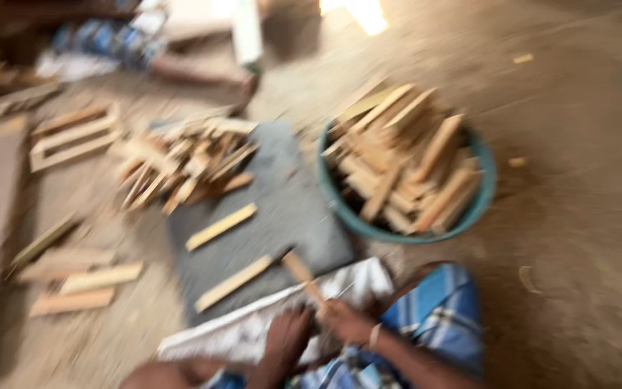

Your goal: The person sits on the floor and repeatedly hammers nails into small wooden blocks. They pick up a block, place a nail, hammer it in, and then set the block aside. Another person is visible in the background working with similar materials.

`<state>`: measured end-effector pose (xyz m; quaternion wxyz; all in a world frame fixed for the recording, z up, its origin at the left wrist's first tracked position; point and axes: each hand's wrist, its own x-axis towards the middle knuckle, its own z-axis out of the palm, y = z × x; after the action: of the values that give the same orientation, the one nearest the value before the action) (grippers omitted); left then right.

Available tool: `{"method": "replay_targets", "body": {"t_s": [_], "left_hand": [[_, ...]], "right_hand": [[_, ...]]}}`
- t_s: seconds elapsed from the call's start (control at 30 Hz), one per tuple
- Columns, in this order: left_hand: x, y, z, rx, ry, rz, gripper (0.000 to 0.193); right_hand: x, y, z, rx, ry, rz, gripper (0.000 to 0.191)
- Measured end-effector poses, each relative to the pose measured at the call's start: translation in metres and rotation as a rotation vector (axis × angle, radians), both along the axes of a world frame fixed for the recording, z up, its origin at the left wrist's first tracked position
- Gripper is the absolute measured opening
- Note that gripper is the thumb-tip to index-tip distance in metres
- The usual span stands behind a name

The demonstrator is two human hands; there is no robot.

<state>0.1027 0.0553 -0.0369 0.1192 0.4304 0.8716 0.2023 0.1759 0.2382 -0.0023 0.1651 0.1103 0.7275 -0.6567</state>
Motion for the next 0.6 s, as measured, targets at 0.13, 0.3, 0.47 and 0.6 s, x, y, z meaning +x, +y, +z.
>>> {"method": "replay_targets", "body": {"t_s": [0.13,0.3,0.47,0.6], "left_hand": [[0.009,0.002,-0.007,0.018,-0.096,-0.011,0.023],[0.002,-0.008,-0.012,0.088,-0.126,0.117,0.027],[-0.003,-0.007,-0.007,-0.160,-0.036,0.008,0.014],[-0.002,-0.007,-0.005,-0.261,-0.061,-0.010,0.028]], "right_hand": [[0.006,-0.001,0.014,-0.080,-0.143,-0.046,0.025],[0.004,0.001,0.030,-0.094,-0.199,-0.071,0.024],[0.006,0.003,0.014,-0.106,-0.229,0.022,0.022],[0.009,0.005,0.000,-0.149,-0.185,-0.005,0.026]]}}
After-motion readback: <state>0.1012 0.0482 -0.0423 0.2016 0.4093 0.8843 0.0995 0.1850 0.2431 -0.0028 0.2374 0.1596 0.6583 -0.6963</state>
